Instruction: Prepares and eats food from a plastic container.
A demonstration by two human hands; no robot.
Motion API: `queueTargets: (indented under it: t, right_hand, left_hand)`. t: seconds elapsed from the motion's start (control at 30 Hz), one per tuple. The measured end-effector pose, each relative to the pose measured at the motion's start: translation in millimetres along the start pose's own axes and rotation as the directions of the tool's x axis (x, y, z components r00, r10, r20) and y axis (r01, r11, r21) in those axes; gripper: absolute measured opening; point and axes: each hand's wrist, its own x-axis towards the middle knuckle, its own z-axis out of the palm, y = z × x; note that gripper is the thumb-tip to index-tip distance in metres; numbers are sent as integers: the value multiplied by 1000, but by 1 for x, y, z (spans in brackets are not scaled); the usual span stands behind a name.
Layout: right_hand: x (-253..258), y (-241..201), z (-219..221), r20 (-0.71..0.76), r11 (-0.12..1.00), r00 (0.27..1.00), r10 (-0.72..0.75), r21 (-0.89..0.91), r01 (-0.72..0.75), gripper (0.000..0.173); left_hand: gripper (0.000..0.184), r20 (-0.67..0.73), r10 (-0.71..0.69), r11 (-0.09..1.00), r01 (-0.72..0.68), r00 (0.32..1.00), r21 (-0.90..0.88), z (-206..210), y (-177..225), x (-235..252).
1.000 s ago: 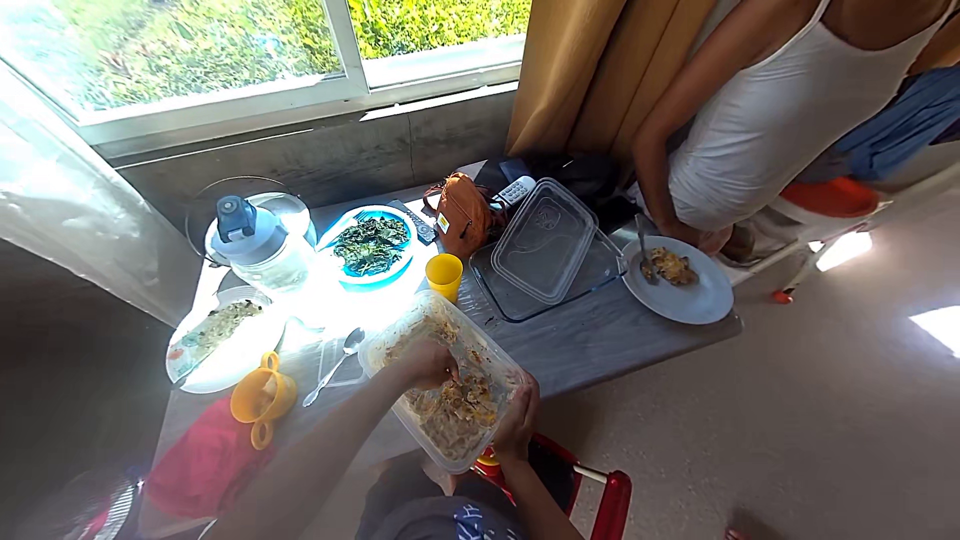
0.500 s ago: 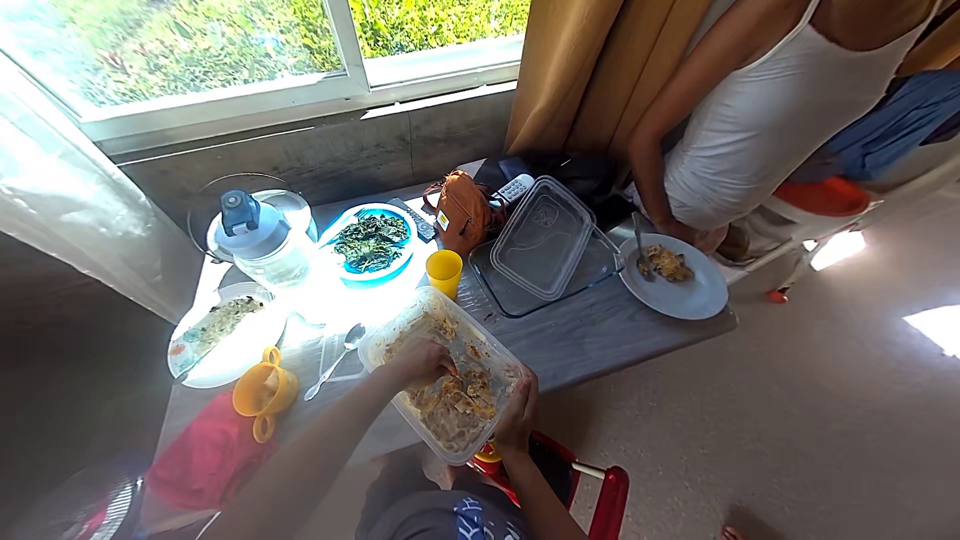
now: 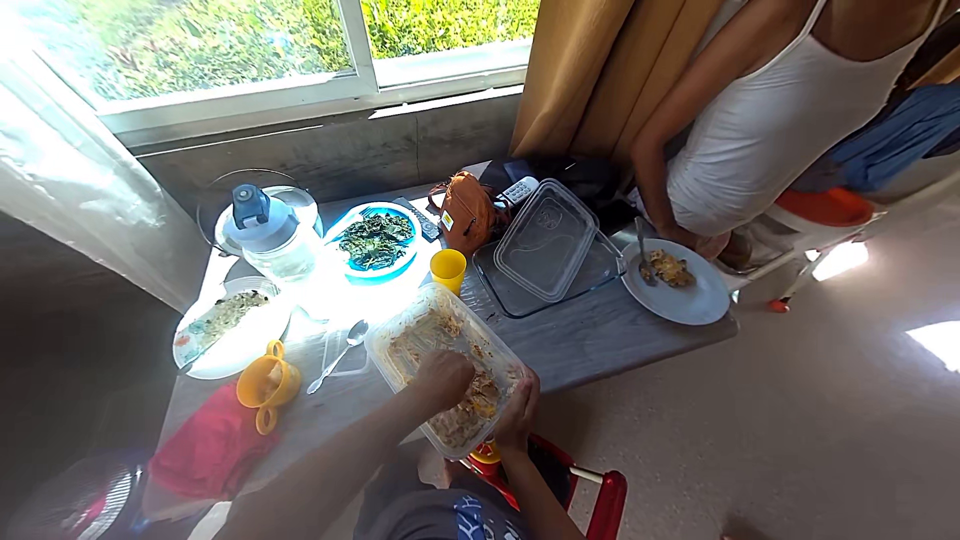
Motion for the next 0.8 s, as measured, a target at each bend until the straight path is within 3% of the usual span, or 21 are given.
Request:
queueTargets:
  t: [0.13, 0.23, 0.33, 0.4, 0.5, 0.63, 0.77, 0.8]
  right_hand:
    - [0, 2, 0, 21, 1000, 1000, 4, -10, -4, 51]
    - [0, 1, 1, 28, 1000, 1000, 11, -8, -10, 52]
    - [-1, -2, 0, 35, 1000, 999, 5, -12, -4, 52]
    - [-1, -1, -1, 44, 1000, 999, -12, -20, 13, 52]
    - [-2, 0, -2, 72, 999, 997, -23, -25, 25, 52]
    - [-1, 3, -2, 80, 999, 996, -40, 4, 40, 52]
    - [1, 3, -5, 100, 998, 993, -55, -5, 56, 52]
    - [1, 2, -5, 98, 999, 994, -48, -7, 49, 52]
  left_hand:
    - [29, 5, -74, 985, 74, 997, -155, 10, -25, 5]
    - [31, -47, -58, 959, 42, 997, -279, 12, -39, -2]
    - [31, -193, -30, 943, -36, 981, -330, 10, -51, -25]
    - [30, -366, -81, 922, -70, 927, -381, 17, -66, -57]
    - [27, -615, -341, 878, 7, 711, -479, 47, -91, -119]
    - [28, -682, -661, 744, 153, 314, -651, 112, -126, -179]
    - [26, -666, -742, 637, 233, -74, -735, 169, -140, -178]
    - [26, -665, -735, 626, 244, -131, -741, 180, -142, -172]
